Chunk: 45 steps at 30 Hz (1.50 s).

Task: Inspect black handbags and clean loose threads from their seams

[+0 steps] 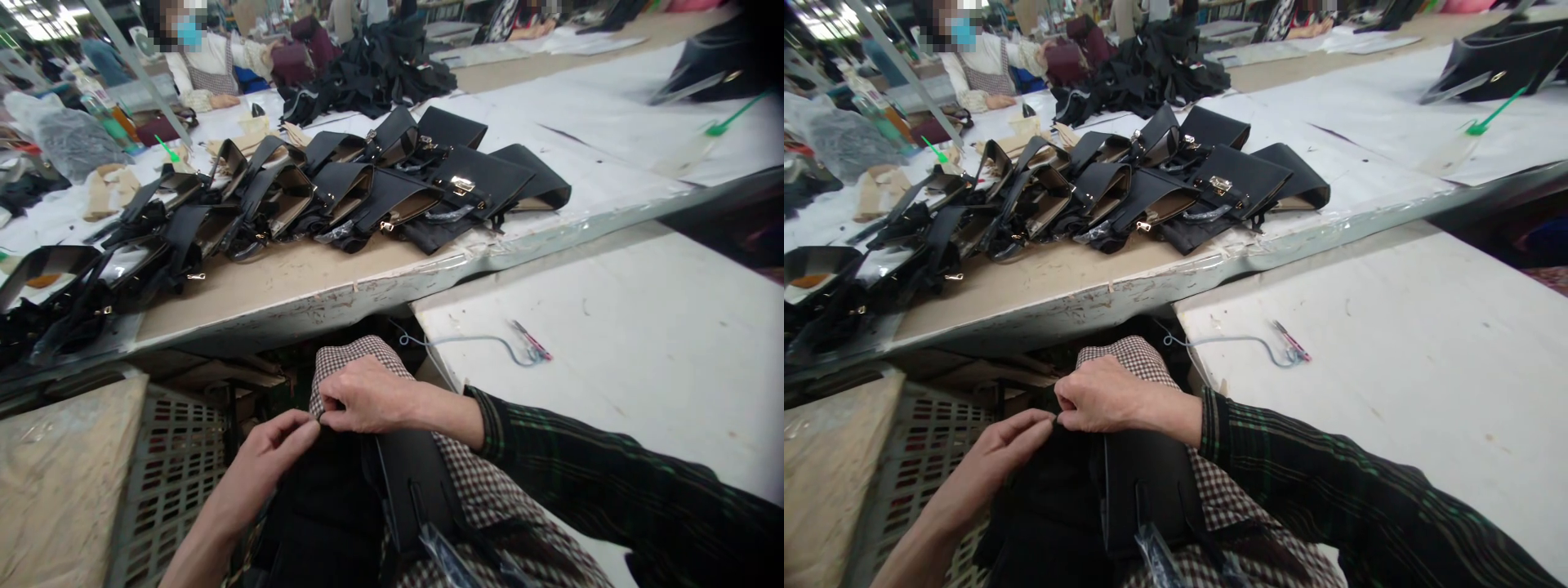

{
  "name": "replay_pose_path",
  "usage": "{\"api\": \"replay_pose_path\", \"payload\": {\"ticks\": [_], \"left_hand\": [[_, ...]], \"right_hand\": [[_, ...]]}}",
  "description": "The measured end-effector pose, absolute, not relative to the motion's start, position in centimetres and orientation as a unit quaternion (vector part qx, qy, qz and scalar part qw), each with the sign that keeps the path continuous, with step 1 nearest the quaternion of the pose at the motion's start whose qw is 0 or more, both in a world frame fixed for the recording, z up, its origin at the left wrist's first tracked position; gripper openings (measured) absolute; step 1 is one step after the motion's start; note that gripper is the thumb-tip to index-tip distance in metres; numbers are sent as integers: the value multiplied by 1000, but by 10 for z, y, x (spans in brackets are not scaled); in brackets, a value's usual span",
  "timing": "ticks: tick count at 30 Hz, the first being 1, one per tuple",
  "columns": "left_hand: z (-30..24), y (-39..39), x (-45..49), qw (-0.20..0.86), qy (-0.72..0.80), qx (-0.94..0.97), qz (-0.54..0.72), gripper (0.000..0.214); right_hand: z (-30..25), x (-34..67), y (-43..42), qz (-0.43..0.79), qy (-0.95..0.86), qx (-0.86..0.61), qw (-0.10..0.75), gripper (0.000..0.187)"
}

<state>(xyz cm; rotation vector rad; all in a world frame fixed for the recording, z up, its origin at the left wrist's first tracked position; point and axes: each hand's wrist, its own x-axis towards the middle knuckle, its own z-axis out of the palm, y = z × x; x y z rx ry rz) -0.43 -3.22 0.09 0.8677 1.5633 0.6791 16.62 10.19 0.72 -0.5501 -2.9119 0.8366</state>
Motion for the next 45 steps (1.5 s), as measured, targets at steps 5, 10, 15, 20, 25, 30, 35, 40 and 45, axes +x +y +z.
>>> {"api": "replay_pose_path", "payload": {"ticks": [5,10,15,20,25,30,35,40,45], "left_hand": [[4,-37,9,408,728,499,233,28],[-2,-42,11,355,733,533,229,30],[-6,-33,12,418,710,500,267,28],[-5,-23,14,460,655,514,307,25],[0,-23,14,427,667,536,292,25],[2,-17,21,455,661,524,287,27],[7,-10,27,502,628,539,254,29],[50,-4,13,515,609,571,196,22],[82,1,6,535,583,610,44,29]], "right_hand": [[9,164,100,266,-946,-183,21,15],[10,163,98,269,-939,-215,17,17],[10,163,96,322,-915,-233,66,20],[16,169,98,352,-902,-237,75,25],[49,206,60,302,-910,-234,160,55],[43,243,1,290,-917,-239,131,89],[33,283,11,410,-801,-387,199,88],[51,332,53,569,-717,-357,187,73],[45,344,67,673,-664,-301,124,59]]}}
